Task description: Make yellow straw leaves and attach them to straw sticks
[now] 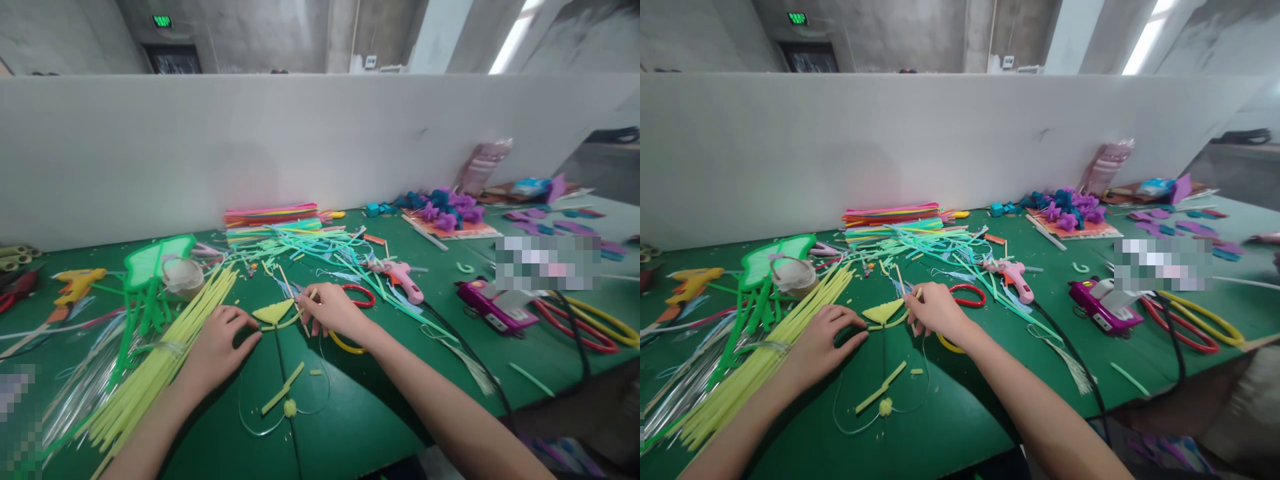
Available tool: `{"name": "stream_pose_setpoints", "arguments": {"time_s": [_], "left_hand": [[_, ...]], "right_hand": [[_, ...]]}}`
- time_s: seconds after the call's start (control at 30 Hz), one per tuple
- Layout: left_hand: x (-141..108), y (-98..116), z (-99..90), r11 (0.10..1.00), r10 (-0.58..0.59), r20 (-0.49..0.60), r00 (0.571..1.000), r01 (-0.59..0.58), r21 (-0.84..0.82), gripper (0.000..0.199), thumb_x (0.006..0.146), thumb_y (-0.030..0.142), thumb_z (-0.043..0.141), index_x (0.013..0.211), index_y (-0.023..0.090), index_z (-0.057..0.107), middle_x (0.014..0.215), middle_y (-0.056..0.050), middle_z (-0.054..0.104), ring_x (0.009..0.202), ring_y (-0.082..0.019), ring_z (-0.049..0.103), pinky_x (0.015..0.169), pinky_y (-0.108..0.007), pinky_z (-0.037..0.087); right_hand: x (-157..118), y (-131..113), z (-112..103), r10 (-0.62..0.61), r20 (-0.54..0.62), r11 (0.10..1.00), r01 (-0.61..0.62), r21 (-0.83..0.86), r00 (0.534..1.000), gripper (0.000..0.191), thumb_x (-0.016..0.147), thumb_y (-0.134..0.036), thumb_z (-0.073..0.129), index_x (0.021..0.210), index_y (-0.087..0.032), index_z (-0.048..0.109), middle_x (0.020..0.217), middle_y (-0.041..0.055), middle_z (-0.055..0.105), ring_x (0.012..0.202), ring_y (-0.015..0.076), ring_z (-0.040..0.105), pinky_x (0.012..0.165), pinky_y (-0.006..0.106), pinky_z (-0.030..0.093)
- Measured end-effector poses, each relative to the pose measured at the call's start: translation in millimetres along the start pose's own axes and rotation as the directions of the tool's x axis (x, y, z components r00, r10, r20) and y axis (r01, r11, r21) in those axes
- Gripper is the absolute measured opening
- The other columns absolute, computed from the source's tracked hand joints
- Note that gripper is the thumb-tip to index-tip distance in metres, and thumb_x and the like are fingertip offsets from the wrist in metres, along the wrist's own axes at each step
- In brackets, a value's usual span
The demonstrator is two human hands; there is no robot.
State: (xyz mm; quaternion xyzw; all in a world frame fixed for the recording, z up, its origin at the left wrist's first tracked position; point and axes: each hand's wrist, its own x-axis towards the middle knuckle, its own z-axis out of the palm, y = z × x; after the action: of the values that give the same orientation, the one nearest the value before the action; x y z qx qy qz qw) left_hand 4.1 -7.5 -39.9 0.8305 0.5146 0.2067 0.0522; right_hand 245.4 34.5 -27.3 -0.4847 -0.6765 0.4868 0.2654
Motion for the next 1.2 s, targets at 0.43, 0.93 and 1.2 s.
{"name": "stream_pose_setpoints", "arguments": {"time_s": [0.43, 0.93, 1.2], "left_hand": [[-0.7, -2.4, 3.9, 0.998, -0.025, -0.065, 0.998, 0.028, 0.060, 0.025, 0.090, 0.038, 0.051, 0.094, 0.025, 0.072, 0.092, -0.007, 0.060, 0.094, -0.026, 0.052, 0.085, -0.044, 0.043], [1.5, 5.8, -4.5, 0.993, -0.112, 0.006, 0.994, 0.112, -0.044, 0.011, 0.081, 0.032, 0.061, 0.078, 0.022, 0.067, 0.089, -0.005, 0.065, 0.094, -0.026, 0.053, 0.086, -0.044, 0.042], [3.0, 5.1, 5.8, 0.994, -0.059, -0.030, 0.998, 0.056, -0.091, 0.013, 0.082, 0.035, 0.064, 0.088, 0.026, 0.070, 0.092, -0.003, 0.065, 0.100, -0.026, 0.051, 0.091, -0.043, 0.039]], "right_hand": [[-2.9, -3.6, 0.2, 0.013, 0.041, 1.000, -0.013, 0.014, 0.999, 0.021, 0.092, -0.031, 0.048, 0.077, -0.016, 0.051, 0.065, 0.0006, 0.067, 0.040, 0.0096, 0.061, 0.029, 0.014, 0.043], [-5.7, -9.2, -12.9, -0.035, -0.076, 0.994, 0.027, -0.106, 0.996, 0.023, 0.080, -0.041, 0.065, 0.084, -0.018, 0.063, 0.072, 0.0007, 0.070, 0.037, 0.0070, 0.056, 0.034, 0.015, 0.038], [-5.1, -11.6, -21.2, -0.034, -0.068, 0.991, 0.025, -0.130, 0.997, 0.015, 0.075, -0.031, 0.070, 0.075, -0.017, 0.064, 0.062, -0.0018, 0.066, 0.039, 0.0072, 0.056, 0.039, 0.015, 0.039]]}}
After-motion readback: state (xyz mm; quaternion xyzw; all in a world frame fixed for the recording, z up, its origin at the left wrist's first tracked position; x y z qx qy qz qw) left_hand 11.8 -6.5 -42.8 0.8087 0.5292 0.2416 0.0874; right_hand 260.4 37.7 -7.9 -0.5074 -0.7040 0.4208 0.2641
